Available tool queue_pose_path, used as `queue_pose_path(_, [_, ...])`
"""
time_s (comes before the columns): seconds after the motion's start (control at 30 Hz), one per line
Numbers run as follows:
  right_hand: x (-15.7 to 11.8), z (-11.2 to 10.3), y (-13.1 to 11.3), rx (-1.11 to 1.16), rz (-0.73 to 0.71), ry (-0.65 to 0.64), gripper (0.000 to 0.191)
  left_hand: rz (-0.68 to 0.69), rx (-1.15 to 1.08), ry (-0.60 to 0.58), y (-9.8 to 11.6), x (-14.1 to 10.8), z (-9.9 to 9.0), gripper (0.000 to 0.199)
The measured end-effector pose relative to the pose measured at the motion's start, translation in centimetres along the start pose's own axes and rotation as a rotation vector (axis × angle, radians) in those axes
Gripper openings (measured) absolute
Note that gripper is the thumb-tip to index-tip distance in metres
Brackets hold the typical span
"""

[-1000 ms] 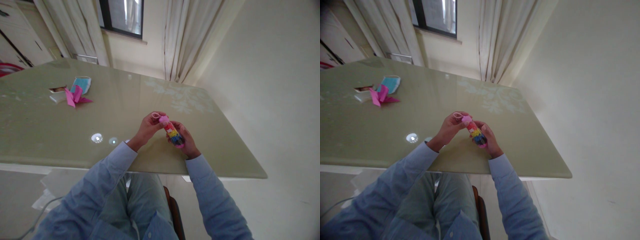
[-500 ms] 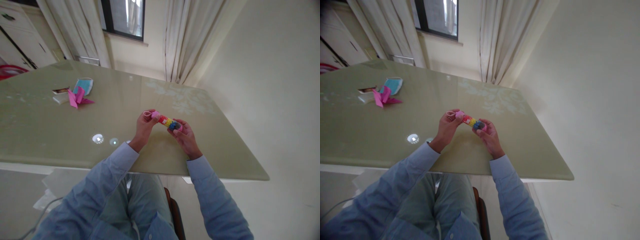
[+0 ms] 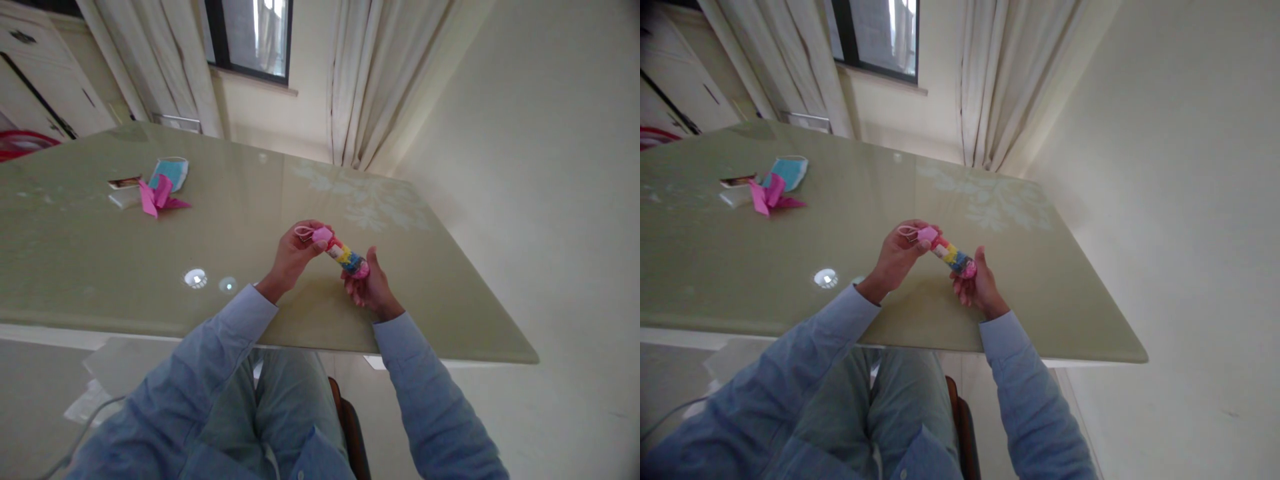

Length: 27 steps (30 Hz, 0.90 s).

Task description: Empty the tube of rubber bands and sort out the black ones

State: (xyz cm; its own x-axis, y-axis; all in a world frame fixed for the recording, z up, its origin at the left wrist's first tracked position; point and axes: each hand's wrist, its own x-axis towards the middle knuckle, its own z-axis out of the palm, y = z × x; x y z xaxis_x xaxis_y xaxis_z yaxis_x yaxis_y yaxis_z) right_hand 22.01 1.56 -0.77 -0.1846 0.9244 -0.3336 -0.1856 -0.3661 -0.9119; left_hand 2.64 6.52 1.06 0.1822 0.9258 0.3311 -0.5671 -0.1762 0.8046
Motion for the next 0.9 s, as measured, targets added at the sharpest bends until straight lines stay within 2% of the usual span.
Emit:
queue_pose_path(0.07, [0.0,0.0,-0.2,0.008,0.001,-0.013,0.093,-0.009,0.002,0.007,-0.2,-0.1,0.2,0.044])
queue_pose_path(0.17, [0.0,0.2,-0.4,0.052,-0.069,-0.003,0.090,-0.015,0.030,0.059,-0.6,-0.1,0.2,0.044])
queue_pose_path(0.23, [0.1,0.4,-0.4,0.109,-0.140,0.014,0.083,-0.004,0.049,0.104,-0.9,0.0,0.1,0.044])
queue_pose_path(0.37, [0.1,0.8,-0.5,0.168,-0.318,0.101,0.057,0.027,0.051,0.196,-1.2,0.3,-0.2,0.044])
queue_pose_path(0.47, [-0.1,1.0,-0.4,0.110,-0.413,0.138,0.056,0.025,0.049,0.193,-1.0,0.3,-0.4,0.043])
queue_pose_path(0.57, [0.0,0.8,-0.2,0.060,-0.372,0.128,0.045,0.027,0.039,0.143,-0.7,0.3,-0.4,0.044])
queue_pose_path(0.6, [0.0,0.6,0.0,0.047,-0.337,0.126,0.046,0.028,0.030,0.124,-0.6,0.2,-0.4,0.044])
queue_pose_path(0.8, [-0.2,0.2,0.1,-0.042,-0.076,0.090,0.084,0.001,-0.036,0.006,-0.5,0.0,-0.3,0.041])
queue_pose_path(0.9, [-0.3,0.3,-0.4,-0.006,-0.032,0.049,0.093,0.003,-0.020,0.005,-0.7,0.0,-0.2,0.039])
